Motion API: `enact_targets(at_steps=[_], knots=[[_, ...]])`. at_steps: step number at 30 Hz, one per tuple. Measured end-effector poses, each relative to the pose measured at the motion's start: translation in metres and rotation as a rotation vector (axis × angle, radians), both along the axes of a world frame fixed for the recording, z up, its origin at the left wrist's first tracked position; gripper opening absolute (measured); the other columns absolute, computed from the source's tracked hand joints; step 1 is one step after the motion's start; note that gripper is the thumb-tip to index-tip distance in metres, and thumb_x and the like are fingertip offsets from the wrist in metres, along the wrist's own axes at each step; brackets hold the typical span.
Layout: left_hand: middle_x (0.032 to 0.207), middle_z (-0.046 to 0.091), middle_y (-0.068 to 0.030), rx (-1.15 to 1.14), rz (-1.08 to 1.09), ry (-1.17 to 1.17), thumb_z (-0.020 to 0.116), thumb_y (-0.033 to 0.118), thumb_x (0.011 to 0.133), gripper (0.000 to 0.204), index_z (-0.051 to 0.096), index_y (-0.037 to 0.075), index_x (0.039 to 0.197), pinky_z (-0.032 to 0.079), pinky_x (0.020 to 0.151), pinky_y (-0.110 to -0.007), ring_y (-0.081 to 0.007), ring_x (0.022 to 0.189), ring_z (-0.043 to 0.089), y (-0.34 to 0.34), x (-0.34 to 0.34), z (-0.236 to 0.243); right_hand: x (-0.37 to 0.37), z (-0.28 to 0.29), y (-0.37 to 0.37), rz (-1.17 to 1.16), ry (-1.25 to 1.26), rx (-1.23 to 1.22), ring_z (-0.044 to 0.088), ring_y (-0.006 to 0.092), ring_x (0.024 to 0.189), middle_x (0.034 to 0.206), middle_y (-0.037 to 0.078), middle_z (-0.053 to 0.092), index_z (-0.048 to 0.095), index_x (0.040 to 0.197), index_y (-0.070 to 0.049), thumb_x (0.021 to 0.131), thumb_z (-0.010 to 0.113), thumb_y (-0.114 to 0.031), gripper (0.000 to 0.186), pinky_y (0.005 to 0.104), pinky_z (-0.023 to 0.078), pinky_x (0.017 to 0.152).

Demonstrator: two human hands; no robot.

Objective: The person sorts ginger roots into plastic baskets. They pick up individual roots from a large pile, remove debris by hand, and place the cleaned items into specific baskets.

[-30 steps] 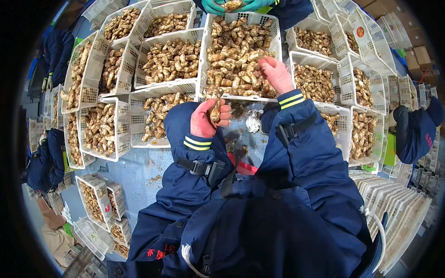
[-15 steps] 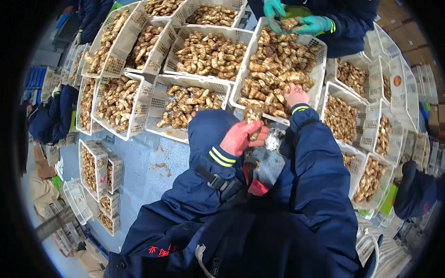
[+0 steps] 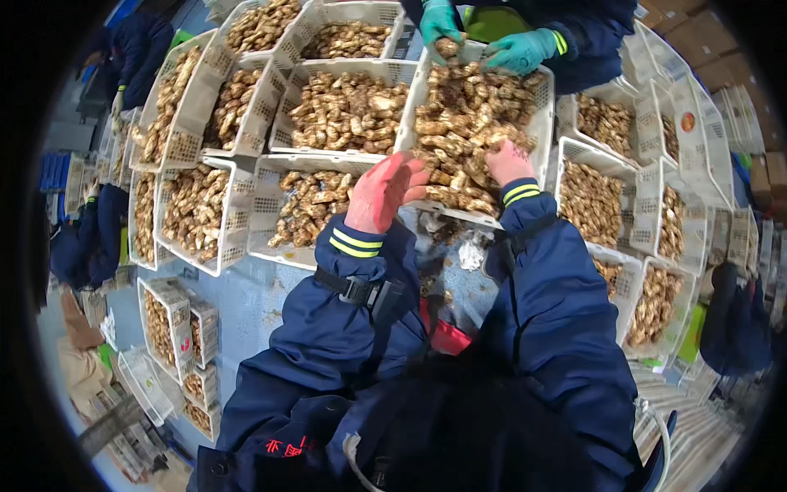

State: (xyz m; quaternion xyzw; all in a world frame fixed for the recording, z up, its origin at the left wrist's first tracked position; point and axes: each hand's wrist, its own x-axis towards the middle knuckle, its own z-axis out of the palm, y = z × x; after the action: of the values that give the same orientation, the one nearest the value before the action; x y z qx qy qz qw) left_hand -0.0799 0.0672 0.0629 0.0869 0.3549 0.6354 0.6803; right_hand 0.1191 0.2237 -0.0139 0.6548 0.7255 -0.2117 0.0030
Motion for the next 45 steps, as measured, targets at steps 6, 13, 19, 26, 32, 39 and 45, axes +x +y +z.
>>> enact_targets(at_steps=[6, 13, 19, 26, 32, 39, 45], knots=[[0.102, 0.056, -0.0112, -0.06, -0.094, 0.164, 0.05, 0.028, 0.086, 0.04, 0.047, -0.002, 0.113, 0.047, 0.073, -0.03, -0.0193, 0.088, 0.057, -0.02, 0.051, 0.017, -0.01, 0.114, -0.07, -0.138, 1.292, -0.093, 0.055, 0.01, 0.07, 0.084, 0.004, 0.059, 0.054, 0.1, 0.0, 0.078, 0.056, -0.006, 0.023, 0.0212, 0.043, 0.063], [0.081, 0.058, -0.0048, 0.071, 0.032, -0.111, 0.049, 0.025, 0.088, 0.023, 0.054, 0.004, 0.097, 0.048, 0.058, -0.023, -0.0117, 0.071, 0.057, -0.037, 0.049, 0.035, -0.012, 0.157, -0.155, 0.621, 0.782, 0.566, 0.056, 0.0289, 0.088, 0.097, 0.01, 0.059, 0.059, 0.089, -0.006, 0.067, 0.059, -0.001, 0.023, 0.0356, 0.044, 0.076], [0.095, 0.059, -0.0137, 0.045, 0.049, -0.121, 0.046, 0.027, 0.089, 0.029, 0.05, 0.001, 0.1, 0.049, 0.063, -0.032, -0.0207, 0.08, 0.059, -0.053, 0.041, 0.038, 0.005, 0.157, -0.147, 0.305, 0.896, 0.387, 0.057, 0.0206, 0.083, 0.09, 0.011, 0.06, 0.06, 0.095, -0.004, 0.077, 0.054, -0.004, 0.019, 0.0271, 0.044, 0.073], [0.093, 0.058, -0.0123, -0.006, 0.004, -0.123, 0.047, 0.03, 0.088, 0.031, 0.05, 0.002, 0.1, 0.05, 0.064, -0.03, -0.022, 0.08, 0.059, -0.051, 0.034, 0.028, 0.043, 0.129, -0.094, -0.095, 1.017, 0.112, 0.054, 0.005, 0.066, 0.081, 0.002, 0.062, 0.059, 0.102, -0.003, 0.084, 0.051, -0.015, 0.023, 0.0179, 0.04, 0.058], [0.095, 0.058, -0.0127, -0.238, -0.119, -0.082, 0.046, 0.025, 0.088, 0.028, 0.049, 0.0, 0.101, 0.051, 0.072, -0.034, -0.0244, 0.084, 0.059, -0.049, 0.026, -0.011, 0.055, 0.098, -0.04, 0.01, 0.377, -0.049, 0.061, 0.021, 0.076, 0.085, 0.011, 0.063, 0.059, 0.101, -0.009, 0.077, 0.05, -0.031, 0.034, 0.0318, 0.046, 0.07], [0.107, 0.053, -0.0158, 0.049, 0.068, 0.095, 0.047, 0.029, 0.087, 0.04, 0.043, -0.001, 0.113, 0.045, 0.08, -0.035, -0.0247, 0.093, 0.054, 0.001, -0.004, 0.018, 0.065, -0.033, 0.006, 0.357, -0.32, -0.064, 0.053, 0.0311, 0.1, 0.108, 0.018, 0.055, 0.052, 0.109, -0.012, 0.077, 0.043, -0.029, 0.037, 0.0388, 0.039, 0.088], [0.097, 0.058, -0.0134, -0.098, -0.021, 0.016, 0.047, 0.026, 0.087, 0.035, 0.048, -0.003, 0.108, 0.048, 0.072, -0.031, -0.0201, 0.084, 0.058, -0.03, 0.03, -0.002, 0.062, -0.061, -0.007, 0.537, -0.638, 0.024, 0.057, 0.0258, 0.093, 0.099, 0.014, 0.06, 0.055, 0.1, -0.006, 0.083, 0.037, -0.019, 0.028, 0.038, 0.043, 0.081]])
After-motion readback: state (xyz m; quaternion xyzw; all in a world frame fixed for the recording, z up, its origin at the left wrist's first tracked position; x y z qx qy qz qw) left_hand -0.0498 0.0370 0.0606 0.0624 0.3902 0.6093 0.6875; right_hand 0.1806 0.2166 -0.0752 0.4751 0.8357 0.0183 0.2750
